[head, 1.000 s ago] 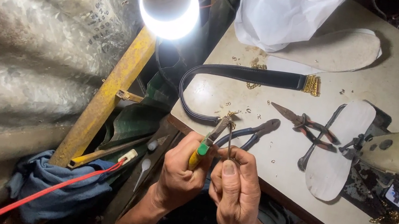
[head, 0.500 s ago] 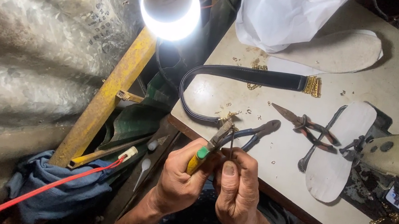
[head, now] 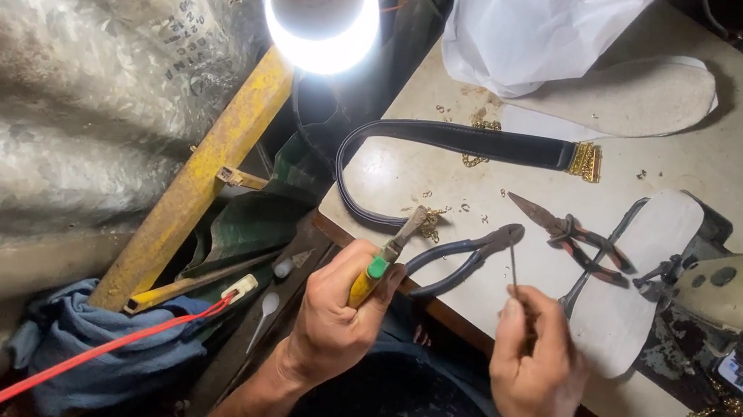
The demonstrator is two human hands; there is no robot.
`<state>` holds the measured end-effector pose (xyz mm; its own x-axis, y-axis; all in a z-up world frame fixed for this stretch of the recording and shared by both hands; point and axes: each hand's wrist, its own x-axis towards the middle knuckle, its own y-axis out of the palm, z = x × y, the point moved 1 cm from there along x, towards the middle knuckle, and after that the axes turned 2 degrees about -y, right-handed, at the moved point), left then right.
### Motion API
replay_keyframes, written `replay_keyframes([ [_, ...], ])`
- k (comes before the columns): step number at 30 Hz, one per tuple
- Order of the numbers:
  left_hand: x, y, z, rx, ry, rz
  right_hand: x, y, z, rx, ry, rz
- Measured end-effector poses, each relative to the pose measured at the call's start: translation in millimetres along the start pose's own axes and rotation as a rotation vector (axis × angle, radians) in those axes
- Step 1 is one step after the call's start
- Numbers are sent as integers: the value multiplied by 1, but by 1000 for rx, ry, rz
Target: Attaching decorative gold chains to a black leather belt using pliers.
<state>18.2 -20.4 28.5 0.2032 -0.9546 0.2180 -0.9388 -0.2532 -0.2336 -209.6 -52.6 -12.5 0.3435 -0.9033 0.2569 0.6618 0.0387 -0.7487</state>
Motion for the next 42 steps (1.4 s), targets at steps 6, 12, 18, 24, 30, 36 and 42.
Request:
replay_keyframes([
  [6, -4, 5, -2, -587, -441, 96, 31, -10, -14, -533, -186, -180],
  [12, -2, 3, -7, -570, -471, 123, 38, -8, -29, -636, -152, -176],
  [18, -7, 10, -4, -520, -475, 146, 70, -28, 32, 313, 21, 34],
  [24, 4, 1, -27, -299, -403, 106, 109, -34, 76, 567, 202, 384],
  [30, 10, -12, -24, -155, -280, 89, 109, -7, 77, 587, 319, 279],
  [36, 10, -17, -8, -79, -230, 83, 114, -2, 83, 450, 167, 175],
  [42, 6, -20, 1, 40, -212, 18, 114, 6, 87, 434, 271, 203],
])
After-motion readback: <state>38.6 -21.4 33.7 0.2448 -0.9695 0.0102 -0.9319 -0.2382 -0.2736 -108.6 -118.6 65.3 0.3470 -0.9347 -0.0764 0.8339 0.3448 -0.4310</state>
